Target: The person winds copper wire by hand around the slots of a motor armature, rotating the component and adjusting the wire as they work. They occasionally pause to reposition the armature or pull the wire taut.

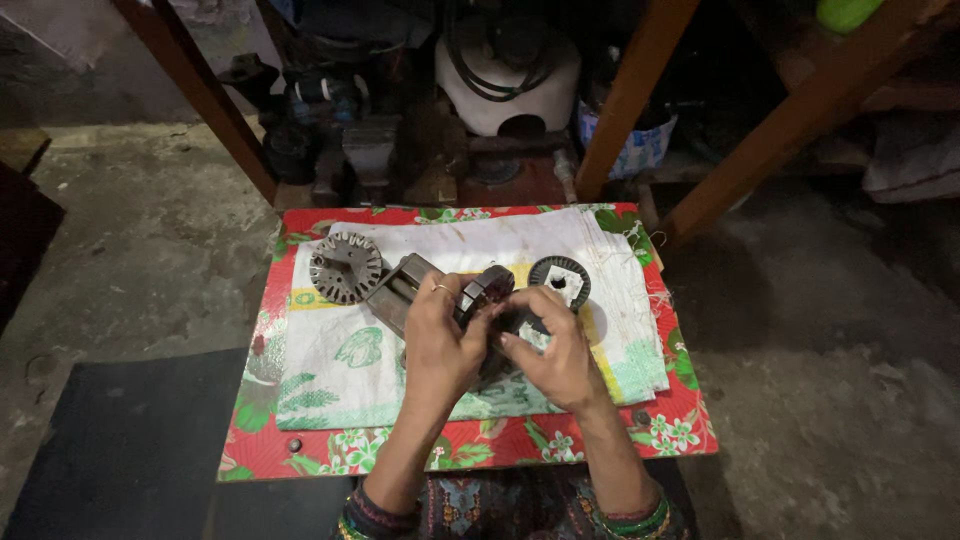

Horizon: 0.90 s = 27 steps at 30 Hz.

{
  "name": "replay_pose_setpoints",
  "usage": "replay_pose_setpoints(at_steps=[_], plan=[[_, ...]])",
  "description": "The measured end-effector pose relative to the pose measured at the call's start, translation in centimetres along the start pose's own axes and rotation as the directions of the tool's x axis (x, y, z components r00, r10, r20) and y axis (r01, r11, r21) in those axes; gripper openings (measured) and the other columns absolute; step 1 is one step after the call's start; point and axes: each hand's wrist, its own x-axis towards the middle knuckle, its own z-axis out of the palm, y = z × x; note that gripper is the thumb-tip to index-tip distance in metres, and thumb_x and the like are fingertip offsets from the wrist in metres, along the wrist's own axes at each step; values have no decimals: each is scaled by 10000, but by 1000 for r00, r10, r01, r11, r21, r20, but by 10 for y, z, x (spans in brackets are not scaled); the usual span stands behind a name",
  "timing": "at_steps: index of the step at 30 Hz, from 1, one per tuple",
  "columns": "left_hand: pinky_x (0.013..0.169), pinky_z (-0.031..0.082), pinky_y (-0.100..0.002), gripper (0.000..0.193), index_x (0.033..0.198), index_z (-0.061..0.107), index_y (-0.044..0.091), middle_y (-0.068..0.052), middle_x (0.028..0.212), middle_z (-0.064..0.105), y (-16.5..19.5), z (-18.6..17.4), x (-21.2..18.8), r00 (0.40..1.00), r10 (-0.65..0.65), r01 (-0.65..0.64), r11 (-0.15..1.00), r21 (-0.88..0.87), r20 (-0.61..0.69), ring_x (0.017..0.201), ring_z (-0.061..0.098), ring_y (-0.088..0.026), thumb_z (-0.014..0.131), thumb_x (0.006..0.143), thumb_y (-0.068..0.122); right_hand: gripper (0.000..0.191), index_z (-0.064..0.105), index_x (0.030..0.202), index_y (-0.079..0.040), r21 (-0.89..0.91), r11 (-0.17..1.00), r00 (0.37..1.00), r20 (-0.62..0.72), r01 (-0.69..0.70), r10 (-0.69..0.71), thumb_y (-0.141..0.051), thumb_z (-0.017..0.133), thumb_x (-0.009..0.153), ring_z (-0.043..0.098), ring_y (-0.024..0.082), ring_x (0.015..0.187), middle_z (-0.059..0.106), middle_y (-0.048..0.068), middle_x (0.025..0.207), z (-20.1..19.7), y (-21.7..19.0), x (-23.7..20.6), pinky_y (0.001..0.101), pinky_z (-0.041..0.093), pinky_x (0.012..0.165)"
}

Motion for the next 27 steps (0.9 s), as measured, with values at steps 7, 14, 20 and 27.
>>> replay_pose_setpoints(at_steps=[7, 14, 20, 27], plan=[[687, 518, -400, 277, 1032, 700, -2, -155, 906, 624, -1, 1, 2, 1000, 8, -8, 1000, 15, -14, 800, 664, -336, 782, 781, 83, 203, 655, 1099, 0, 601, 729, 945, 205, -328, 256, -58, 720, 916, 655, 76, 905, 708, 40, 1001, 10, 16, 3, 238, 547, 808], [674, 511, -406, 289, 1036, 687, 5, -152, 918, 618, -2, 2, 2, 1000, 3, -2, 1000, 28, -22, 777, 660, -329, 796, 789, 107, 112, 742, 1013, 12, 651, 659, 918, 166, -377, 361, -64, 714, 937, 559, 31, 597, 672, -8, 743, 9, 37, -2, 200, 428, 518], [672, 520, -397, 319, 1052, 690, 22, -138, 927, 629, 2, 1, 1, 999, -37, 37, 999, 23, -6, 771, 673, -307, 815, 784, 142, 81, 761, 896, 12, 579, 776, 941, -42, -250, 335, -63, 752, 927, 431, 7, 561, 597, -56, 661, 15, 44, -9, 207, 313, 497], [1024, 465, -492, 573, 1324, 572, -29, -257, 1255, 589, 15, -4, -15, 861, 485, -429, 854, 294, -151, 1208, 549, -449, 803, 839, 170, 81, 766, 920, 7, 384, 895, 957, -82, -228, 279, -70, 753, 902, 499, 19, 627, 633, -38, 737, -12, 25, -20, 205, 384, 549]])
